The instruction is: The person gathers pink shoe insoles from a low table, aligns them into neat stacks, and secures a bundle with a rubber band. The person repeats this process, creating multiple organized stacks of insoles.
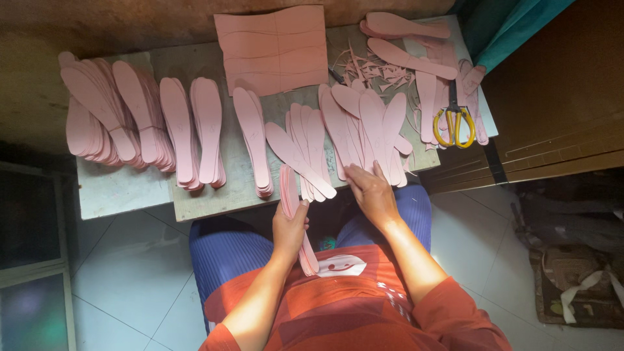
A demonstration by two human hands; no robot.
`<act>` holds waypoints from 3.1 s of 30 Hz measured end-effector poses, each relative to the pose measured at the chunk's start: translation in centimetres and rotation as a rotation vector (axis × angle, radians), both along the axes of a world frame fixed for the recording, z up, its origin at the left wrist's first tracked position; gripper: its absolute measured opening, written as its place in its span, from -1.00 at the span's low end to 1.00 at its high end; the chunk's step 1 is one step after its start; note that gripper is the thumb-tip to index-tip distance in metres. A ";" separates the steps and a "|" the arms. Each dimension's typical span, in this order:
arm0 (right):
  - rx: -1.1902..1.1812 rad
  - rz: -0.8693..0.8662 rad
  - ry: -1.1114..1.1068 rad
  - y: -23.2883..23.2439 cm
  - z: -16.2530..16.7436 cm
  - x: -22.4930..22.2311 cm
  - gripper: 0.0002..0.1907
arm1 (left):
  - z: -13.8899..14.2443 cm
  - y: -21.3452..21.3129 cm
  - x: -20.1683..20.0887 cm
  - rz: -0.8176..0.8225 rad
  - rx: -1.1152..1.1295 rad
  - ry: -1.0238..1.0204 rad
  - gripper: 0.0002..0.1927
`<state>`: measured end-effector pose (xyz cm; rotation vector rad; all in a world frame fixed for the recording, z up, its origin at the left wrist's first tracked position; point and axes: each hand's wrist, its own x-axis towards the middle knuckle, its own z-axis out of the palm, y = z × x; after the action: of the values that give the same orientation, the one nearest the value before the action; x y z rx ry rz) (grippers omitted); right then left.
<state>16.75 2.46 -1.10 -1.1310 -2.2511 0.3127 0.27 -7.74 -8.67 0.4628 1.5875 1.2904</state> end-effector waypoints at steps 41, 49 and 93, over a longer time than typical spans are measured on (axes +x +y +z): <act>0.238 0.031 -0.125 -0.7 0.5 -0.8 -0.67 | 0.2 -0.1 0.2 -0.019 0.013 0.036 -0.63; -0.968 0.226 0.491 -7.7 -1.3 -2.6 -0.39 | 2.3 1.0 0.2 -0.063 0.466 -0.043 -0.52; -1.126 -0.197 0.965 -6.8 -2.2 -1.6 -0.70 | 0.8 0.9 3.0 -0.016 0.464 -0.371 -0.53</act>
<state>15.19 -4.31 -3.31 -1.2453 -1.0004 1.7340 3.28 -6.87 -7.91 0.4824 0.9743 1.6304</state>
